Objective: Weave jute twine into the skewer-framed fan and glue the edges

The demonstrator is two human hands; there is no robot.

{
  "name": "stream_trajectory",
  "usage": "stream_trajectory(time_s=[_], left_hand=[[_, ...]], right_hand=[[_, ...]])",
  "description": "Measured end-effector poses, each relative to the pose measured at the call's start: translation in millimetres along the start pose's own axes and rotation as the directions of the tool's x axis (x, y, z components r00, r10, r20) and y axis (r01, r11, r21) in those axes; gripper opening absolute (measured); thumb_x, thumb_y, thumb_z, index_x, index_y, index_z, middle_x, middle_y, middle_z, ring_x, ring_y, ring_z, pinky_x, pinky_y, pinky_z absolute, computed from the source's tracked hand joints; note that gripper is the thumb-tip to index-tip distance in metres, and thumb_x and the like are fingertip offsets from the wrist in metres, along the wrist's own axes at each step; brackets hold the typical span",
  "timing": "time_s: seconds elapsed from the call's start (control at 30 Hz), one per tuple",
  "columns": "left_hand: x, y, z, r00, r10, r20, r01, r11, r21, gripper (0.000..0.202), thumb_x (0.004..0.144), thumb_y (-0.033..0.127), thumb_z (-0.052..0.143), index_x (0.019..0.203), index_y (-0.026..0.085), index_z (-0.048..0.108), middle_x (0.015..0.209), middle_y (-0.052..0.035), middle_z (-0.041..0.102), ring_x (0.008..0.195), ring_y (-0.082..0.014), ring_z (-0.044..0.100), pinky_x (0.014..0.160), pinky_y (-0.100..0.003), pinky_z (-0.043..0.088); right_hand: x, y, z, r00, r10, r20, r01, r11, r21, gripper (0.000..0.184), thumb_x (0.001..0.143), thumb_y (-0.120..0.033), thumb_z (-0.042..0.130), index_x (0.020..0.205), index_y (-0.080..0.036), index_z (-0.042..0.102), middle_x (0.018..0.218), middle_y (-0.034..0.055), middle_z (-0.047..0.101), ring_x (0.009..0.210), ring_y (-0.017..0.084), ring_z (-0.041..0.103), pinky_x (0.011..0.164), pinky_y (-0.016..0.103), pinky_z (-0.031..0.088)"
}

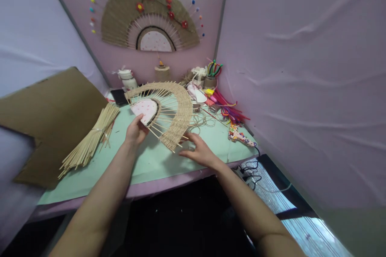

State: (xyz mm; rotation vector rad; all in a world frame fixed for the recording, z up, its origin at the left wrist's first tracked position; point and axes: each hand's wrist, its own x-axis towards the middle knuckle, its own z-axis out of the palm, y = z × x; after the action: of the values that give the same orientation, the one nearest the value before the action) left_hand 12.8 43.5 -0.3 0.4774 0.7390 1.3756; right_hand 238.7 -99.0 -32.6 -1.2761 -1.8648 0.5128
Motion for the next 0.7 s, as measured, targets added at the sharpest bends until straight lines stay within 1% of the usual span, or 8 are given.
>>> stream_trajectory(time_s=[0.1, 0.17, 0.23, 0.3, 0.37, 0.5, 0.6, 0.7], left_hand=[[-2.4, 5.1, 1.8, 1.0, -0.012, 0.029, 0.014, 0.998, -0.061, 0.025, 0.085, 0.011, 0.052, 0.104, 0.013, 0.068, 0.076, -0.0034, 0.075, 0.064, -0.0134, 0.071, 0.061, -0.02, 0.057], [-2.8, 9.0, 2.1, 0.999, -0.001, 0.036, 0.005, 0.996, -0.093, 0.027, 0.086, 0.012, 0.05, 0.108, 0.013, 0.067, 0.073, -0.0026, 0.074, 0.061, -0.0126, 0.07, 0.061, -0.02, 0.056], [-2.7, 12.1, 1.9, 1.0, 0.002, 0.024, 0.0, 0.994, -0.106, 0.027, 0.087, 0.013, 0.049, 0.109, 0.011, 0.066, 0.071, -0.0029, 0.073, 0.058, -0.0121, 0.068, 0.06, -0.02, 0.056], [-2.7, 13.6, 2.0, 1.0, -0.001, 0.013, 0.003, 0.994, -0.107, 0.027, 0.087, 0.015, 0.049, 0.108, 0.009, 0.065, 0.069, -0.0034, 0.073, 0.056, -0.0118, 0.067, 0.059, -0.02, 0.055], [-3.0, 13.8, 2.4, 1.0, -0.002, 0.012, 0.003, 0.994, -0.108, 0.027, 0.087, 0.015, 0.05, 0.108, 0.009, 0.065, 0.069, -0.0033, 0.072, 0.055, -0.0113, 0.066, 0.058, -0.02, 0.054], [-4.0, 12.6, 3.5, 0.999, 0.004, 0.032, -0.001, 0.995, -0.099, 0.03, 0.086, 0.016, 0.05, 0.112, 0.011, 0.064, 0.071, -0.0026, 0.073, 0.054, -0.0107, 0.065, 0.055, -0.019, 0.051], [-4.3, 13.1, 3.3, 1.0, -0.001, 0.022, 0.003, 0.996, -0.084, 0.032, 0.086, 0.016, 0.048, 0.114, 0.011, 0.064, 0.07, -0.003, 0.073, 0.055, -0.0112, 0.065, 0.056, -0.02, 0.053], [-4.0, 14.4, 2.5, 1.0, -0.002, 0.021, 0.004, 0.995, -0.099, 0.029, 0.086, 0.016, 0.048, 0.11, 0.012, 0.065, 0.068, -0.0025, 0.073, 0.053, -0.0114, 0.065, 0.056, -0.02, 0.054]], right_hand=[[17.2, 6.0, -4.7, 0.994, 0.057, 0.092, -0.035, 0.974, -0.224, 0.025, 0.078, -0.026, 0.073, 0.102, -0.024, 0.071, 0.085, -0.0002, 0.074, 0.084, 0.017, 0.068, 0.087, 0.031, 0.048], [33.0, 16.9, -23.7, 0.995, 0.103, 0.02, -0.091, 0.945, -0.315, 0.019, 0.076, -0.02, 0.071, 0.094, -0.024, 0.073, 0.077, 0.0005, 0.073, 0.081, 0.019, 0.067, 0.093, 0.036, 0.045], [49.0, 28.8, -51.7, 0.977, 0.153, -0.151, -0.2, 0.902, -0.383, 0.019, 0.084, -0.019, 0.058, 0.097, -0.019, 0.072, 0.087, 0.0092, 0.073, 0.094, 0.026, 0.064, 0.099, 0.045, 0.039], [62.2, 37.1, -77.4, 0.929, 0.185, -0.322, -0.314, 0.853, -0.417, 0.037, 0.094, -0.02, 0.037, 0.118, -0.012, 0.064, 0.112, 0.0201, 0.068, 0.113, 0.033, 0.056, 0.103, 0.055, 0.03], [70.5, 40.4, -89.4, 0.917, 0.245, -0.313, -0.373, 0.804, -0.463, 0.046, 0.097, -0.021, 0.028, 0.135, -0.009, 0.051, 0.133, 0.0235, 0.056, 0.125, 0.032, 0.048, 0.106, 0.053, 0.028], [74.1, 37.4, -61.7, 0.931, 0.363, 0.033, -0.295, 0.804, -0.516, 0.065, 0.081, -0.043, 0.068, 0.14, -0.02, 0.049, 0.14, 0.0145, 0.053, 0.126, 0.029, 0.05, 0.102, 0.038, 0.038], [74.1, 33.4, -20.4, 0.9, 0.423, 0.106, -0.304, 0.781, -0.545, 0.091, 0.061, -0.055, 0.083, 0.14, -0.023, 0.05, 0.141, 0.0187, 0.049, 0.128, 0.039, 0.046, 0.101, 0.047, 0.038], [77.7, 29.5, 7.9, 0.896, 0.432, 0.1, -0.306, 0.766, -0.566, 0.059, 0.077, -0.052, 0.072, 0.126, -0.02, 0.06, 0.129, 0.0197, 0.056, 0.119, 0.035, 0.052, 0.096, 0.045, 0.041]])
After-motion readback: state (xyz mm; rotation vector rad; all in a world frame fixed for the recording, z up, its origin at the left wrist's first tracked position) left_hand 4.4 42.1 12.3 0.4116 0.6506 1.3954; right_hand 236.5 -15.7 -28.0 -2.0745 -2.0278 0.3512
